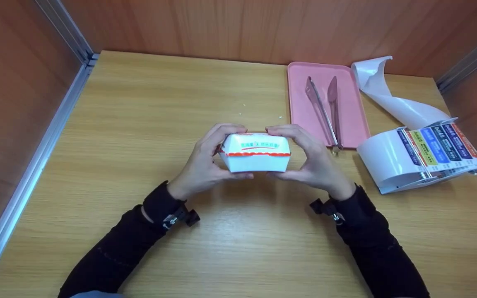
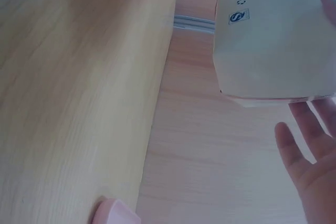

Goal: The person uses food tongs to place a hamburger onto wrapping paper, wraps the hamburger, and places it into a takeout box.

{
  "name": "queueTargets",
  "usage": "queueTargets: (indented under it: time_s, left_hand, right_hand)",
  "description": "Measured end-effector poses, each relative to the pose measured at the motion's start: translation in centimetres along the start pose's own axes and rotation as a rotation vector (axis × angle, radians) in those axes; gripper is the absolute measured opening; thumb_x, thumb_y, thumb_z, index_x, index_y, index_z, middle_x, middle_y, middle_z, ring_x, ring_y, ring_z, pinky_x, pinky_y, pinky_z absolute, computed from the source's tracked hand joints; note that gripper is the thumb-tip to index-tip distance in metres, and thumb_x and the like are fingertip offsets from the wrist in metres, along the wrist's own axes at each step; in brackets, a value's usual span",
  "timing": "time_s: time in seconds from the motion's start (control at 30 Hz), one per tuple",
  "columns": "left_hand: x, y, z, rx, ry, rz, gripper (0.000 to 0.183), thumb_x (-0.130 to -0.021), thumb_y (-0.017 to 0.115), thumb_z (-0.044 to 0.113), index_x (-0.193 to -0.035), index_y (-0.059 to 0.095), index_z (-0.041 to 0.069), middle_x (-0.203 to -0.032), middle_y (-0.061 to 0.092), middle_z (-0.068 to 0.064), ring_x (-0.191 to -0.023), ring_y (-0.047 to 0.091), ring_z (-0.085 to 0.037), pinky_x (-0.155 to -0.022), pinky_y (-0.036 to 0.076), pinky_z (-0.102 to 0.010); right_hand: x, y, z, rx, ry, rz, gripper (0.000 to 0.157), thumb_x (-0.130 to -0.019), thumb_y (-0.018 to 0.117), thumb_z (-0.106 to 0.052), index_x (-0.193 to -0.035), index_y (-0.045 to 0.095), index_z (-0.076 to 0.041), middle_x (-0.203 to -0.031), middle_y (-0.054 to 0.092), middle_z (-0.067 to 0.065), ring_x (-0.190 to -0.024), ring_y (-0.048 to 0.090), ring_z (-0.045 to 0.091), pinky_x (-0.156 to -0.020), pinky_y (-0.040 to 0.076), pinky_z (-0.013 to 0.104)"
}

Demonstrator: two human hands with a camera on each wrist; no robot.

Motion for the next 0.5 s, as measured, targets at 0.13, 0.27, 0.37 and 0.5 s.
queueTargets:
  time_s: [0.13,0.27,0.37,0.5]
  left_hand:
    - [0.0,-0.1,-0.1,-0.03,-0.008,-0.014,0.089,-0.072,0.102,0.025,-0.148,0.057,0.011,-0.147,0.055,-0.005,-0.128,0.059,-0.017,-0.1,0.056,-0.032]
    - [-0.1,-0.4,-0.5,-0.054,-0.067,-0.049,0.101,-0.074,0.1,0.042,-0.156,0.05,0.014,-0.158,0.045,-0.005,-0.141,0.049,-0.02,-0.109,0.054,-0.045]
    - [-0.2,-0.8,-1.4,-0.012,-0.175,-0.075,0.113,-0.072,0.094,0.064,-0.161,0.041,0.02,-0.164,0.039,0.0,-0.149,0.043,-0.025,-0.109,0.053,-0.054]
    - [-0.1,-1.3,-2.9,0.109,-0.328,-0.094,0.118,-0.069,0.086,0.079,-0.163,0.035,0.03,-0.165,0.037,0.002,-0.146,0.05,-0.032,-0.103,0.056,-0.057]
  right_hand:
    - [-0.1,-0.1,-0.4,0.041,-0.039,0.013,0.078,-0.079,0.096,-0.011,-0.147,0.058,-0.003,-0.15,0.063,0.014,-0.142,0.058,0.025,-0.122,0.045,0.039]
    - [-0.1,-0.3,-0.6,0.056,-0.063,0.04,0.078,-0.078,0.096,-0.009,-0.147,0.059,-0.003,-0.151,0.062,0.016,-0.143,0.056,0.026,-0.121,0.045,0.037]
    - [0.0,-0.5,-0.6,0.07,-0.065,0.059,0.077,-0.078,0.096,-0.008,-0.146,0.059,-0.003,-0.152,0.061,0.017,-0.144,0.055,0.026,-0.12,0.047,0.034]
    - [0.1,-0.6,-0.7,0.117,-0.065,0.076,0.076,-0.078,0.096,-0.006,-0.145,0.06,-0.004,-0.152,0.06,0.017,-0.144,0.054,0.026,-0.119,0.046,0.03]
Point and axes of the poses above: each hand's wrist, its own x-axis away from the middle knuckle, its own y-axis out of the palm, z = x × y, the point moved 9 cm from there along -x, towards the middle knuckle
